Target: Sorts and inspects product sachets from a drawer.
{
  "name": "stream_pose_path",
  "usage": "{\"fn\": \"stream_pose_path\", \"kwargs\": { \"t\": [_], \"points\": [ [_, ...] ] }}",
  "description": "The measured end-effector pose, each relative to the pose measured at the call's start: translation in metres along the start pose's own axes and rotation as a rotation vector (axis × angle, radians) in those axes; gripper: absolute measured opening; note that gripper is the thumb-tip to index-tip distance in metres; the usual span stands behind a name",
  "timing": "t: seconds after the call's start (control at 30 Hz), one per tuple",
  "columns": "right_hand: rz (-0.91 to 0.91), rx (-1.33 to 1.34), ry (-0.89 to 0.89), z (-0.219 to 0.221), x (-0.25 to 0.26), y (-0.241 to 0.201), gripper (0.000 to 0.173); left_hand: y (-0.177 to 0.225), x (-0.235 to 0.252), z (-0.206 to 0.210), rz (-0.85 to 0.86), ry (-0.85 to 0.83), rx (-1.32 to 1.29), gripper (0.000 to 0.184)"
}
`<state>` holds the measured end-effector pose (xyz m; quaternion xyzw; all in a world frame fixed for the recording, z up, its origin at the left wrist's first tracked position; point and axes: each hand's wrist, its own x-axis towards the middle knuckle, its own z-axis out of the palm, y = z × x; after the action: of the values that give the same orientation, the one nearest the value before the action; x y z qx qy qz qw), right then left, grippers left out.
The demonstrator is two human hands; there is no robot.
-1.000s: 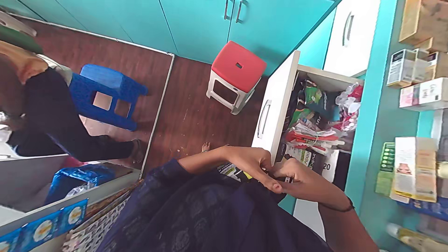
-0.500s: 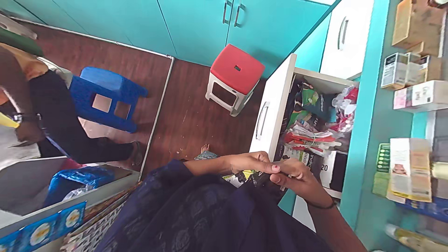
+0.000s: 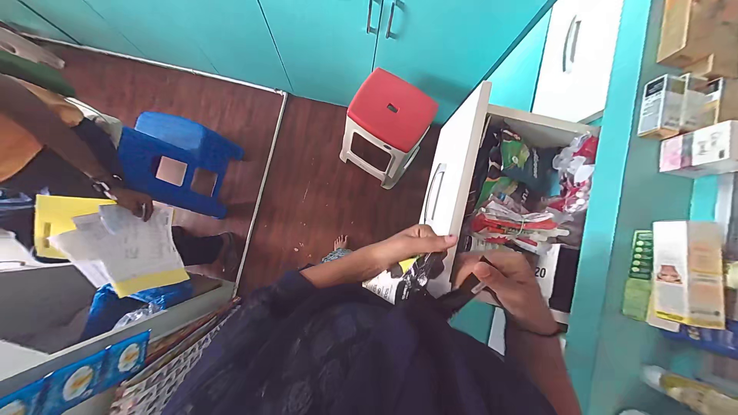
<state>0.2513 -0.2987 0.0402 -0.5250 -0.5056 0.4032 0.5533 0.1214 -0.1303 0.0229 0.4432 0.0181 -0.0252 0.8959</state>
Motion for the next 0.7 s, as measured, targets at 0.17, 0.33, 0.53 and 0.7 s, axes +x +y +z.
{"fn": "stream_pose_path", "kwargs": {
  "t": [0.17, 0.33, 0.53, 0.7],
  "points": [
    [0.267, -0.444, -0.068, -0.031, -0.005, -0.028, 0.047, 0.017, 0.019, -0.022, 0.189, -0.009, 0.487, 0.049],
    [0.392, -0.806, -0.030, -0.025, -0.010, -0.047, 0.040, 0.039, 0.008, -0.018, -0.094, -0.238, 1.109, 0.043],
    [0.337, -0.908, 0.002, -0.024, -0.015, -0.051, 0.039, 0.034, 0.002, -0.016, -0.101, -0.392, 1.409, 0.034],
    [0.337, -0.975, 0.166, -0.047, -0.038, -0.069, 0.034, 0.048, -0.011, -0.021, -0.071, -0.345, 1.478, 0.024]
  ]
}}
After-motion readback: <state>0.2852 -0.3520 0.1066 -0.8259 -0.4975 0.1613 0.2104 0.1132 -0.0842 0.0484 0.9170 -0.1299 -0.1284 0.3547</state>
